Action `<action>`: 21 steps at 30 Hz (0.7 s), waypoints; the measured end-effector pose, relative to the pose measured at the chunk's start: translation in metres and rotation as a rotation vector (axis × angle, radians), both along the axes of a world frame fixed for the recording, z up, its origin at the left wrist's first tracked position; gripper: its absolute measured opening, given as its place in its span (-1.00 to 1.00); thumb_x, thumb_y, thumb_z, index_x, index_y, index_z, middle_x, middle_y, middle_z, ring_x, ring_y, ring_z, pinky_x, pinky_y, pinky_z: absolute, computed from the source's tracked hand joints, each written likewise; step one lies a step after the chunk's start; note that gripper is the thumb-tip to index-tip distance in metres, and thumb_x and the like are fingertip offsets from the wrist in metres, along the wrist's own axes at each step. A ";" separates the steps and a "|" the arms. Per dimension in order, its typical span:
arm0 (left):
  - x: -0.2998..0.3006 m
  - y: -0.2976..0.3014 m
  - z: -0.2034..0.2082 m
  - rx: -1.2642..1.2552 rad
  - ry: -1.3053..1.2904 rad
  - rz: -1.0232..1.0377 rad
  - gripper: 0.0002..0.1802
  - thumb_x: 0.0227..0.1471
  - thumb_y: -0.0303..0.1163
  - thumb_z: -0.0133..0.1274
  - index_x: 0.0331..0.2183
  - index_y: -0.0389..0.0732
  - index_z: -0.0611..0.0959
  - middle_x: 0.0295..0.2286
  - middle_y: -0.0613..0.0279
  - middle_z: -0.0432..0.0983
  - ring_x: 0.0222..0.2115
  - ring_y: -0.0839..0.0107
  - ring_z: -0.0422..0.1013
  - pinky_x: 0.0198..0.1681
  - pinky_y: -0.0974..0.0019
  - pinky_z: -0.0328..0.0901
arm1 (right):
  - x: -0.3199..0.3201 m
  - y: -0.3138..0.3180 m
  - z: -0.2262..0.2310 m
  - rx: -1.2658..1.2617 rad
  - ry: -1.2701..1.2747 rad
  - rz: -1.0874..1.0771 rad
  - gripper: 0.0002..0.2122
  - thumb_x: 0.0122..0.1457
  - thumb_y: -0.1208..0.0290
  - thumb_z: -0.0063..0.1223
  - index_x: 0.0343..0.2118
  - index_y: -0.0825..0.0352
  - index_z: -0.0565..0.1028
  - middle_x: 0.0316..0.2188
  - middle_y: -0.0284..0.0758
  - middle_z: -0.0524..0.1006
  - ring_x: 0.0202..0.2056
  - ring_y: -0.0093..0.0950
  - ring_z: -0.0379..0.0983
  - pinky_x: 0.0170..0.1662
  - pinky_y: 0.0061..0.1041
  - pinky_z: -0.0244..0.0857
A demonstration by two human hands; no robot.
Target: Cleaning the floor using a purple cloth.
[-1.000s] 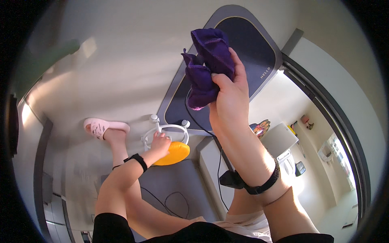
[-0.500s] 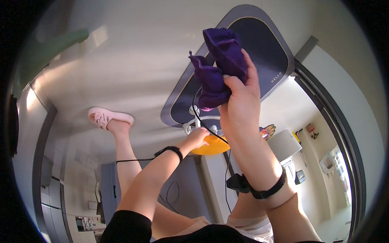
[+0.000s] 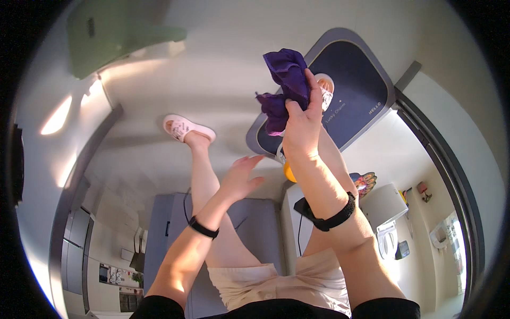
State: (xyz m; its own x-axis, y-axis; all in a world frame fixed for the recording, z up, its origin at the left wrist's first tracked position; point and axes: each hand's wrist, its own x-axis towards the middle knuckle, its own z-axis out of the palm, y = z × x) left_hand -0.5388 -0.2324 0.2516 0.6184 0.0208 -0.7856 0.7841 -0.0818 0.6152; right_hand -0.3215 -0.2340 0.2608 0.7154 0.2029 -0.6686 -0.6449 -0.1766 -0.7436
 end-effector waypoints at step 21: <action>-0.176 0.246 0.411 0.445 -0.184 0.114 -0.42 0.03 -0.36 0.17 0.12 -0.13 0.50 0.03 0.02 0.48 0.07 0.10 0.37 0.12 0.17 0.25 | -0.100 -0.037 0.430 0.152 -0.266 -0.518 -0.40 0.01 0.79 -0.29 0.20 0.31 0.29 0.12 -0.20 0.38 0.15 -0.29 0.33 0.22 -0.31 0.27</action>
State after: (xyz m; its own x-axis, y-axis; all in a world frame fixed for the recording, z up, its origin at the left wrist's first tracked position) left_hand -0.7148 0.0136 0.6622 0.7200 0.4052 -0.5634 0.6854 -0.2882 0.6687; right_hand -0.4215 -0.2706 0.6909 0.8853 -0.1379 -0.4440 -0.4070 0.2318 -0.8835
